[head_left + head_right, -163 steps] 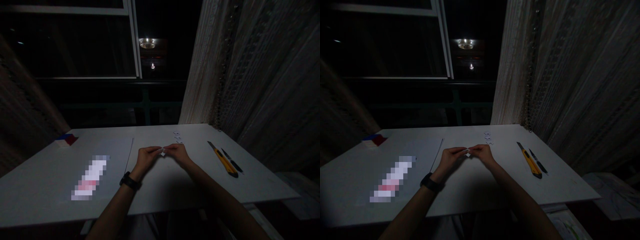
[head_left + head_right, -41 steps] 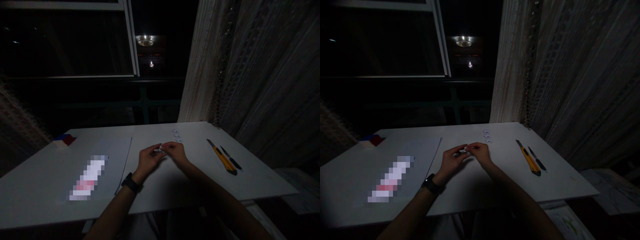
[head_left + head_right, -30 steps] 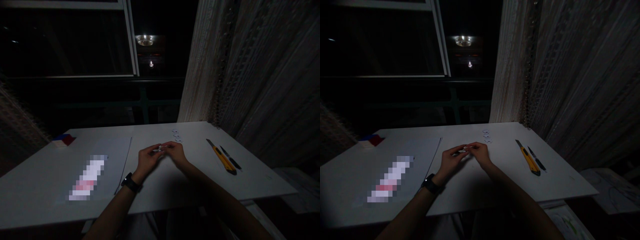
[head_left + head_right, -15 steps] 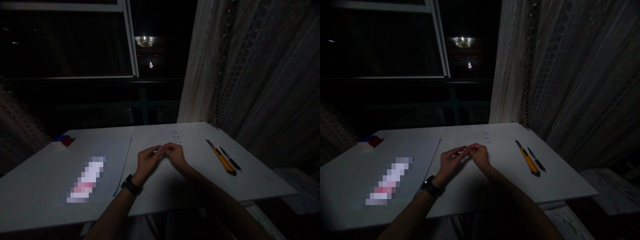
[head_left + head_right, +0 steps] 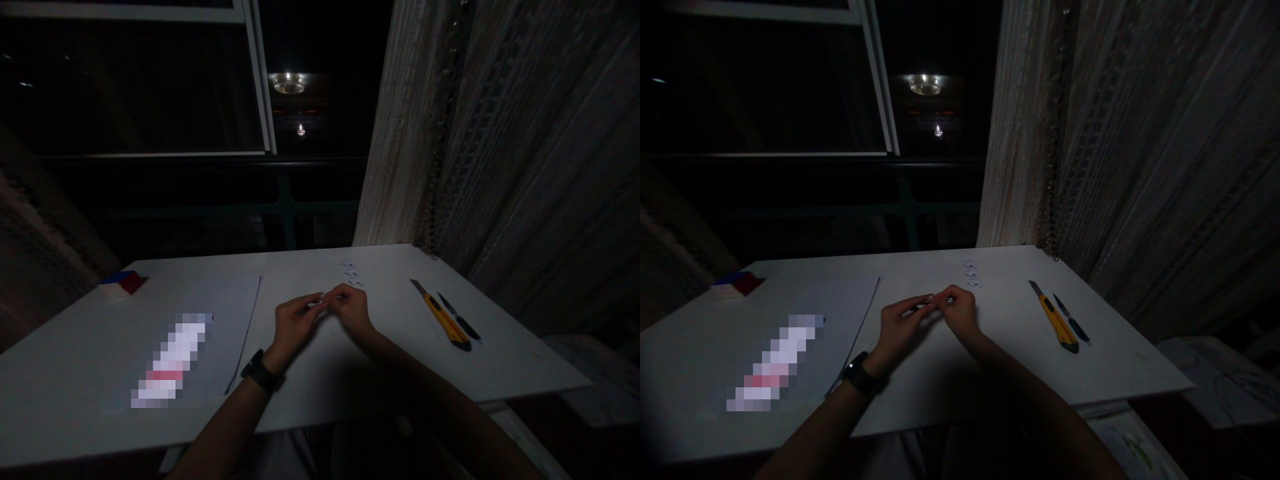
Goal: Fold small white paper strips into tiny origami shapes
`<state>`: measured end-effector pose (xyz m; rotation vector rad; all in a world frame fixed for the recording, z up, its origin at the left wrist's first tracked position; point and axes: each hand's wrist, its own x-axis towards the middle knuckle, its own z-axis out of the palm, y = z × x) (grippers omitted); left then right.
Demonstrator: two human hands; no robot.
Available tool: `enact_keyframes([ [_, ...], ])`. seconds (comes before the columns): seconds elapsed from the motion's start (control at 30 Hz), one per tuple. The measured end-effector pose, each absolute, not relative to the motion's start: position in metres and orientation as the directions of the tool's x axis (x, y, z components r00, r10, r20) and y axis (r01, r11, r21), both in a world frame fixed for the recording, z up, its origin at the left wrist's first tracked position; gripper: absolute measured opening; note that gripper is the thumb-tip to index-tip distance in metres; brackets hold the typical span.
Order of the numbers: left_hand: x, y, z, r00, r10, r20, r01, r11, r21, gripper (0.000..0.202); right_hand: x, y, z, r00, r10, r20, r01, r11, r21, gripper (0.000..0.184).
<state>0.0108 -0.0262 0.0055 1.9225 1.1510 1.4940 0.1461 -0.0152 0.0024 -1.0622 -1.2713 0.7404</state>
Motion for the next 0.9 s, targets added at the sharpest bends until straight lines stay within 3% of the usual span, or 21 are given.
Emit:
enact_keyframes([
  [0.3, 0.0101, -0.0257, 0.0043, 0.127, 0.83, 0.544, 0.288, -0.555, 0.78, 0.021, 0.1471, -0.0143, 0.0023, 0.179, 0.904, 0.388, 0.127, 0.37, -0.92, 0.013],
  [0.63, 0.0072, -0.0221, 0.0031, 0.02, 0.832, 0.554, 0.327, -0.53, 0.783, 0.022, 0.1439, -0.0135, 0.0066, 0.088, 0.959, 0.27, -0.058, 0.275, -0.96, 0.016],
  [0.9, 0.0069, -0.0213, 0.0035, -0.002, 0.839, 0.544, 0.324, -0.514, 0.794, 0.022, 0.1447, -0.0132, 0.0069, 0.107, 0.963, 0.248, -0.093, 0.258, -0.962, 0.02],
])
